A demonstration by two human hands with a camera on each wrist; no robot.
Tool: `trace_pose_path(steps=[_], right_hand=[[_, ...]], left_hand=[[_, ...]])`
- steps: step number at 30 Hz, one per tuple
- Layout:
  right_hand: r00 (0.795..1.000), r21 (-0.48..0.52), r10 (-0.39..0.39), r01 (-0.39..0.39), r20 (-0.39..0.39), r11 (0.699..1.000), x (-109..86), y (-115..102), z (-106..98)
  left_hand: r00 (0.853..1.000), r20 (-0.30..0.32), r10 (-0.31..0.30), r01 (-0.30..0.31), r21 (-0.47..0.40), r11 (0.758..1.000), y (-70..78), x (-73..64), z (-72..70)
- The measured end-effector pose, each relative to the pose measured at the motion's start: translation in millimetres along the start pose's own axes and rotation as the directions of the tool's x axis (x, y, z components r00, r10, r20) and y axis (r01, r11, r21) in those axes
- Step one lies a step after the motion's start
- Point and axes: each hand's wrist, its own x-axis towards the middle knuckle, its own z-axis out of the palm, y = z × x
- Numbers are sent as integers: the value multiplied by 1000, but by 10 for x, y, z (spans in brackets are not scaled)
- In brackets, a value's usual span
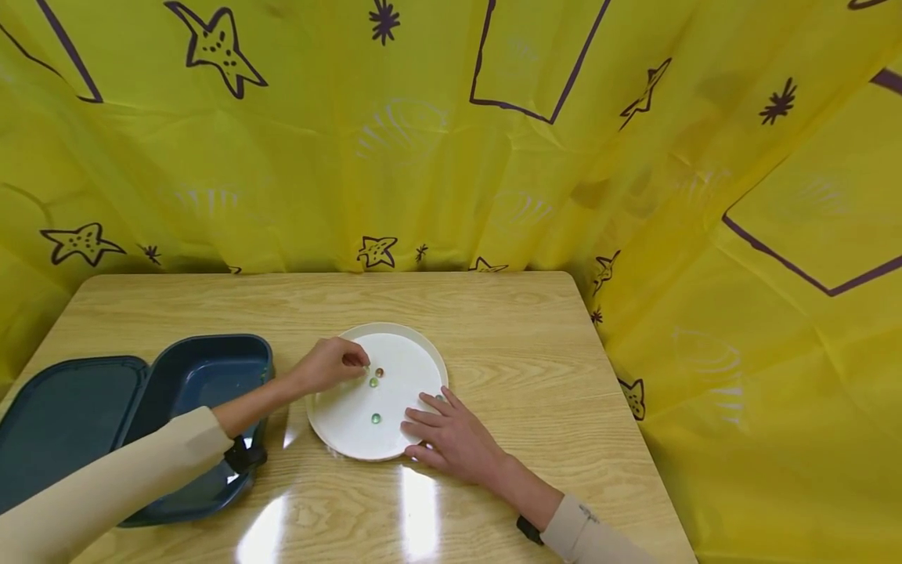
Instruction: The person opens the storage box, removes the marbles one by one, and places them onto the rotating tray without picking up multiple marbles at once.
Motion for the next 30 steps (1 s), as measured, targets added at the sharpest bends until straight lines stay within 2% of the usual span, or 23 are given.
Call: trace_pose_path(steps=[7,15,22,30], right_hand=[[1000,-2,2,-2,7,1000,1,-1,-11],[1000,-10,-3,2,0,1000,11,-7,-8],[1000,-16,-7,7,-3,1000,14,-8,-6],[1000,-17,-3,3,1,1000,10,-11,-2]], left_hand=[[1000,-7,18,-18,0,1000,-34,30,56],[1000,21,1,-1,0,1000,-55,57,103],[1000,3,15,-15,22,1000,-60,69,126],[1000,1,2,-2,36,999,-45,69,143]])
